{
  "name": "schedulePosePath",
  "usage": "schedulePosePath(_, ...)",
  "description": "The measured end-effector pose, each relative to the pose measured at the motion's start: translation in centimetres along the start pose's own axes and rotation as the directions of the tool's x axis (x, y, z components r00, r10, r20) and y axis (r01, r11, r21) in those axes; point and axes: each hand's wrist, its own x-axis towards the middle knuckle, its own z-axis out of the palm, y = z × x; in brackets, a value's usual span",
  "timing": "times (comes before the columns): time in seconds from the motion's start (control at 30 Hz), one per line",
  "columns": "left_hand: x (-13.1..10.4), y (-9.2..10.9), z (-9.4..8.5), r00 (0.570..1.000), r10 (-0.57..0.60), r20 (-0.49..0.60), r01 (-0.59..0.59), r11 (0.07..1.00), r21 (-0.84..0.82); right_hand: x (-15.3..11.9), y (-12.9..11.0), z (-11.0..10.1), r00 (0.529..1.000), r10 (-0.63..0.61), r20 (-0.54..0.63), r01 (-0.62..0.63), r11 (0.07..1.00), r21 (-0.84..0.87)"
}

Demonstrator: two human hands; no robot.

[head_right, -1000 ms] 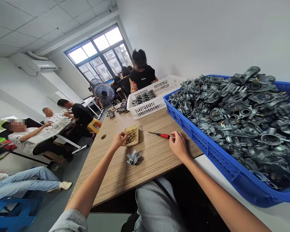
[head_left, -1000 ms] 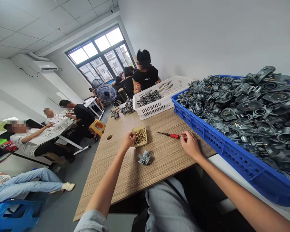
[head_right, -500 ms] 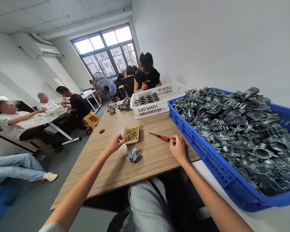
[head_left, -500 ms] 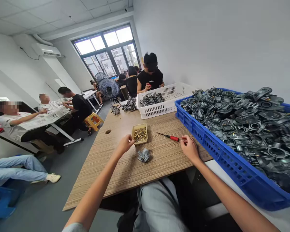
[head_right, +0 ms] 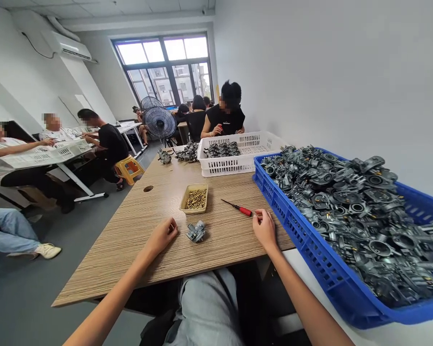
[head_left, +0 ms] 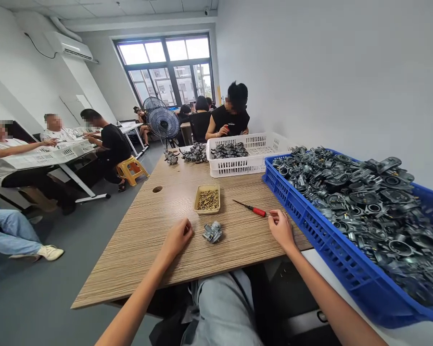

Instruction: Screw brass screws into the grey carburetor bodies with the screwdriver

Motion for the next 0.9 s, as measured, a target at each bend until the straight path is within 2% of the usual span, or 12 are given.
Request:
schedulePosePath(0.2, -0.6, 0.0, -0.1, 1.000, 0.015, -0.025, -0.017, 0.996, -0.088, 0.1, 0.1, -0.1, 1.000, 0.007, 0.003, -0.007, 1.000, -0.006)
schedulePosePath(0.5, 0.0, -0.4, -0.6, 1.000, 0.002, -0.012, -0.002, 0.999, -0.046, 0.1, 0.3, 0.0, 1.000, 0.013, 0.001, -0.013, 1.000, 0.000)
schedulePosePath(0.7, 0.6, 0.5, -0.3, 0.993, -0.071, -0.095, 0.050, 0.977, -0.208, 0.1, 0.3, 0.2, 1.000, 0.019, -0.003, -0.019, 1.000, 0.001)
schedulePosePath(0.77, 1.0, 1.1, -0.1, 0.981, -0.177, -0.084, 0.130, 0.907, -0.401, 0.1, 0.3, 0.2, 1.000, 0.020, -0.004, -0.020, 1.000, 0.001)
schedulePosePath(0.83, 1.4, 1.7, 0.2, 0.941, -0.337, -0.032, 0.238, 0.725, -0.646, 0.1, 0.2, 0.2, 1.000, 0.018, -0.003, -0.018, 1.000, -0.002)
schedulePosePath(0.9, 1.9, 2.1, 0.2, 0.892, -0.451, 0.042, 0.294, 0.507, -0.810, 0.1, 0.1, 0.2, 1.000, 0.014, -0.001, -0.014, 1.000, -0.005)
